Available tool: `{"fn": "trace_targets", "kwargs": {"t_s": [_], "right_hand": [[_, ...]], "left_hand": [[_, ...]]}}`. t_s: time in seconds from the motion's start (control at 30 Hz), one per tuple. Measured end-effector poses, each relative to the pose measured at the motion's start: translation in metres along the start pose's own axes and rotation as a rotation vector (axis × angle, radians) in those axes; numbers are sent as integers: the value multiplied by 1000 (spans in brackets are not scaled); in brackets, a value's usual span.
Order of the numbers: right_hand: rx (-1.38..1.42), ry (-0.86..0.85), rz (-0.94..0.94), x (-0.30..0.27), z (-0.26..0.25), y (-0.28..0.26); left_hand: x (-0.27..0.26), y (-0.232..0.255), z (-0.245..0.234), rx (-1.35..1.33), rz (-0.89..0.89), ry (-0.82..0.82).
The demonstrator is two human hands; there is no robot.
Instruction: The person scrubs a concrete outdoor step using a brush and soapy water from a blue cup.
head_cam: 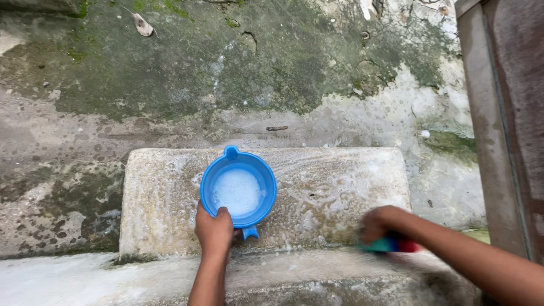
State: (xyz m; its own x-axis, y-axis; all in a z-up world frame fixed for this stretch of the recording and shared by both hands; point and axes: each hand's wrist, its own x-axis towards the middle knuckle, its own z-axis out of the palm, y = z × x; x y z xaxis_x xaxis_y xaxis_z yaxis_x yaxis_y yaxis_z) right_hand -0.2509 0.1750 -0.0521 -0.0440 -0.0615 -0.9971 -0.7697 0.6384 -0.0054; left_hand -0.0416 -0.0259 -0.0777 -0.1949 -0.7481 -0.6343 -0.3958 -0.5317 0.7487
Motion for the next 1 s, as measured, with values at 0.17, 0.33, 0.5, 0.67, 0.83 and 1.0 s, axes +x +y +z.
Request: {"fn": "trace_targets", "kwargs": {"t_s": [0.17, 0.33, 0.5, 0.67, 0.83, 1.0], "right_hand": [[37, -38, -1, 2, 7, 19], [-69, -87, 325, 16, 31, 87], [-75, -73, 179, 27, 32, 51], [7, -52, 55, 15, 17, -1], [7, -16, 177, 7, 4, 21], [17, -9, 65, 24, 7, -13]], "left_hand": [[8, -1, 4, -100, 18, -93], [-9, -10, -1, 323, 268, 137], [-65, 6, 37, 832, 662, 394], [-93, 12, 109, 829, 1113, -196], [-49, -7, 163, 1270, 921, -551], [5, -60, 143, 1564, 701, -538]]}}
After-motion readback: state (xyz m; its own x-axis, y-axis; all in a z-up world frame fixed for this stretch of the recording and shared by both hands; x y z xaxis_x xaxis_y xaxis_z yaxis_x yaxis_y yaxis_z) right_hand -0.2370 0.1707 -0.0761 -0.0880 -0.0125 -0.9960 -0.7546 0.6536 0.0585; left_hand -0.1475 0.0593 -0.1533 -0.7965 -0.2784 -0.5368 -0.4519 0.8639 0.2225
